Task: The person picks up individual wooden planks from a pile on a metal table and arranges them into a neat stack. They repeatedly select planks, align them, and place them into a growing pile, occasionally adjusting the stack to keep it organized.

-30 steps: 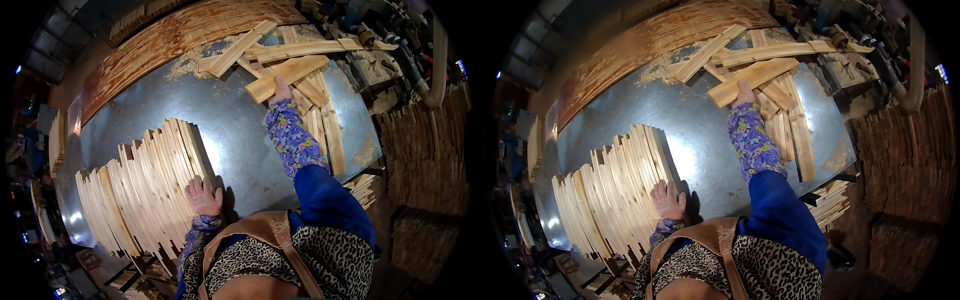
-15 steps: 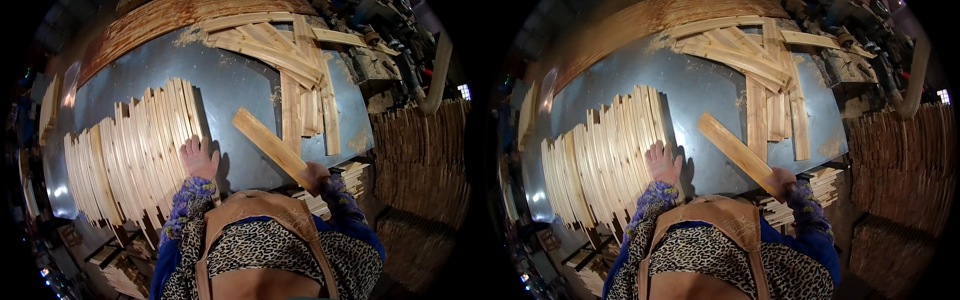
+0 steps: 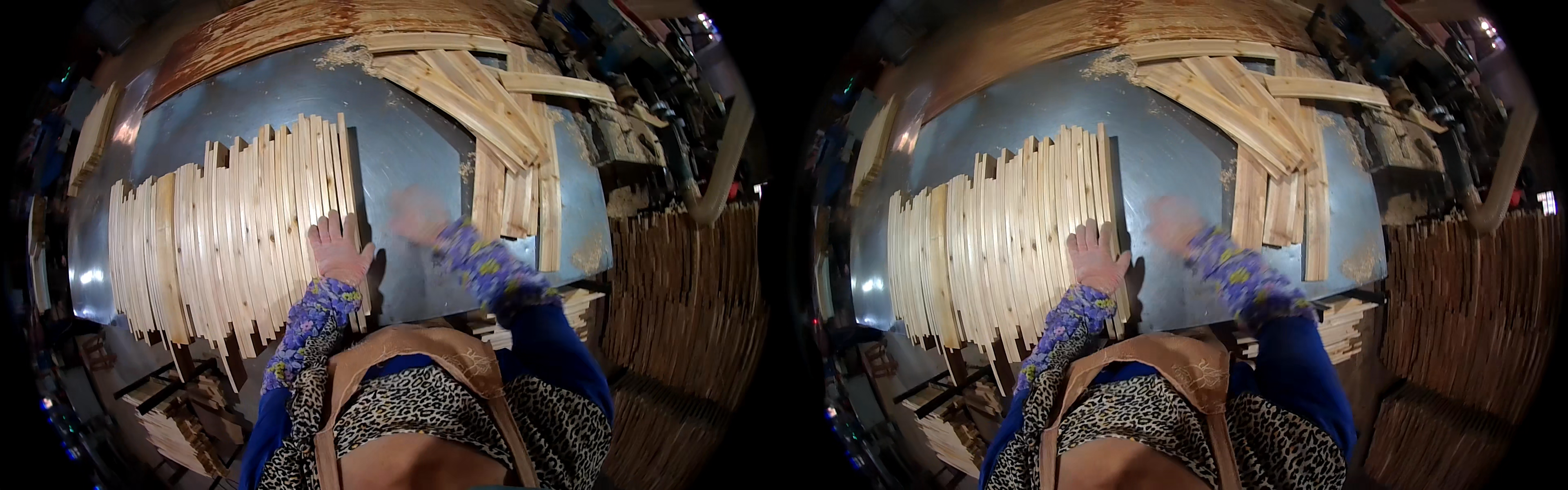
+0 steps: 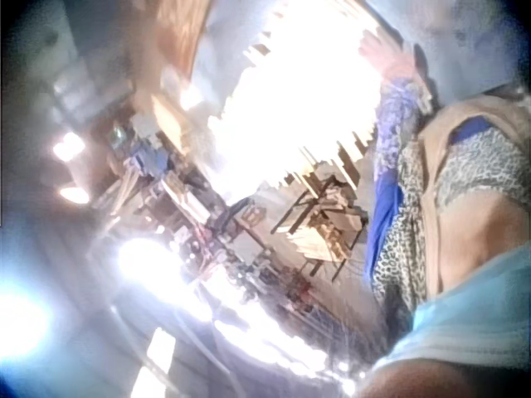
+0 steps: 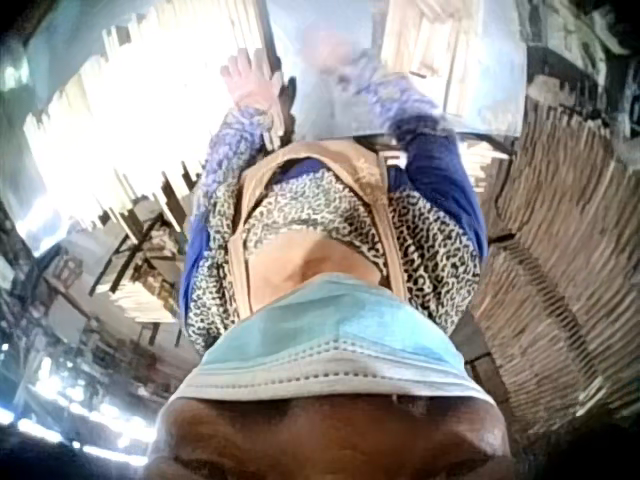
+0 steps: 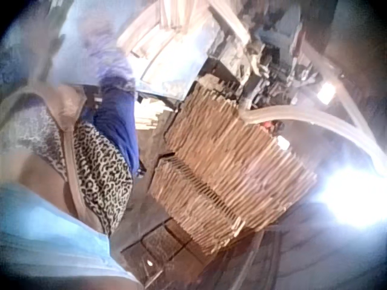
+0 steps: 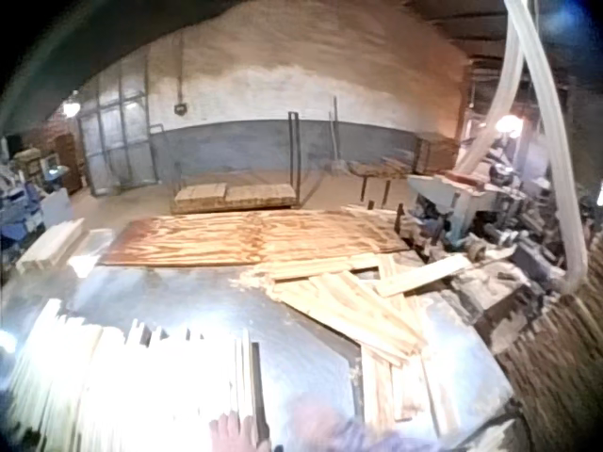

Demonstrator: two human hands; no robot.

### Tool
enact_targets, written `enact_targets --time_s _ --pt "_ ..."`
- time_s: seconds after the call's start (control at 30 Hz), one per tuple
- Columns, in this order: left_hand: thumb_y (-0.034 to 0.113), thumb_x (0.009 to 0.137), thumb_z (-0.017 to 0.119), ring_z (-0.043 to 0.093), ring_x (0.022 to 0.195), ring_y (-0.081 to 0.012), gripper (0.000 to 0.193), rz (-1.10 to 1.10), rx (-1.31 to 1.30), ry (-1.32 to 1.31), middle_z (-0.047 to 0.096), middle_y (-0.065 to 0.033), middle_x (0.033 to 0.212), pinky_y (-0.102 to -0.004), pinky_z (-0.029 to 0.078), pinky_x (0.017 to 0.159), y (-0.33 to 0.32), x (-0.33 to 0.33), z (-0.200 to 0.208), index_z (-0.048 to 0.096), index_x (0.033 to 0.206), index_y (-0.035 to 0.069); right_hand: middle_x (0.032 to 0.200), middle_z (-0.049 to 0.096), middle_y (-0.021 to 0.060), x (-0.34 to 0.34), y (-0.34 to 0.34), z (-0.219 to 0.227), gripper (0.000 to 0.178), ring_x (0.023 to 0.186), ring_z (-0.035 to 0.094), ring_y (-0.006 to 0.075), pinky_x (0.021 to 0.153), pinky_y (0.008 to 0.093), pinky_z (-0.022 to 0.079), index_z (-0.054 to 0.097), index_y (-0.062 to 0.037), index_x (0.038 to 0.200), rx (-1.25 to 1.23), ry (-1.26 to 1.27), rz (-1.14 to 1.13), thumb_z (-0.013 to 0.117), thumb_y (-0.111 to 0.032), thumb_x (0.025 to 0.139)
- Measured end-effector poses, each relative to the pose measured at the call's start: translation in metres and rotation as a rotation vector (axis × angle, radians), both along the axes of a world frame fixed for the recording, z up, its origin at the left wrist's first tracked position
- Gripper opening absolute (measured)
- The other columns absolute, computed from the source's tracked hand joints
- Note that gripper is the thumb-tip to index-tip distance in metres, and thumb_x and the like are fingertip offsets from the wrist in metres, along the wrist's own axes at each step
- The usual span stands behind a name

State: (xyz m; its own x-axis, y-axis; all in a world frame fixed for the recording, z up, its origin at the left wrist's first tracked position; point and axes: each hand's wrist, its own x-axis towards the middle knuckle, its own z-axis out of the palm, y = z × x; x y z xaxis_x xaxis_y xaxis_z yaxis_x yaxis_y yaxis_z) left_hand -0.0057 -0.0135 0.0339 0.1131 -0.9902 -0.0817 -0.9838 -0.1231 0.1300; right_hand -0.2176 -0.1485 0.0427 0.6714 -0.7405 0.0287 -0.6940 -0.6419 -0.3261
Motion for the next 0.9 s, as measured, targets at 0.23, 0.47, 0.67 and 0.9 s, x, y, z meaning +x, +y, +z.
enact_targets --time_s 0.23,0.47,0.67,0.9 --pt "0.038 0.091 0.079 0.038 0.153 -0.0458 0.076 -0.023 -0.077 0.126 0.044 -0.0246 0.162 -0.0605 0.028 0.128 -0.005 -0.006 0.027 0.053 0.156 0.007 0.132 0.073 0.0252 -0.147 -0.188 0.029 0.084 0.125 0.07 0.0464 0.105 0.0556 0.056 0.052 -0.0132 0.153 -0.146 0.417 -0.554 0.081 -0.043 0.081" --pt "0.045 0.106 0.071 0.054 0.148 -0.0382 0.076 0.425 0.031 1.346 0.052 -0.0234 0.165 -0.0451 0.04 0.125 -0.027 -0.08 -0.008 0.05 0.162 -0.002 0.125 0.075 0.0185 -0.082 -0.09 0.029 0.074 0.111 0.074 0.0276 0.099 0.0436 0.061 0.055 0.0038 0.152 1.106 -0.375 -0.547 0.076 -0.037 0.093" --pt "0.036 0.103 0.076 0.07 0.122 -0.0265 0.062 0.611 0.374 1.79 0.075 -0.0157 0.133 -0.0422 0.055 0.108 -0.035 -0.082 -0.036 0.061 0.148 -0.004 0.131 0.076 0.0209 -0.115 -0.004 -0.05 0.066 0.116 0.075 0.0349 0.104 0.0449 0.058 0.057 0.0082 0.15 1.067 -0.648 -0.467 0.063 -0.038 0.105" --pt "0.022 0.1 0.067 0.072 0.11 -0.0301 0.053 0.489 0.151 1.02 0.075 -0.0236 0.122 -0.0422 0.057 0.097 0.027 -0.071 0.033 0.06 0.143 -0.007 0.123 0.072 0.0356 -0.038 0.06 -0.034 0.077 0.114 0.07 0.052 0.102 0.0561 0.056 0.04 0.0062 0.162 0.63 0.09 -0.316 0.054 -0.047 0.108"
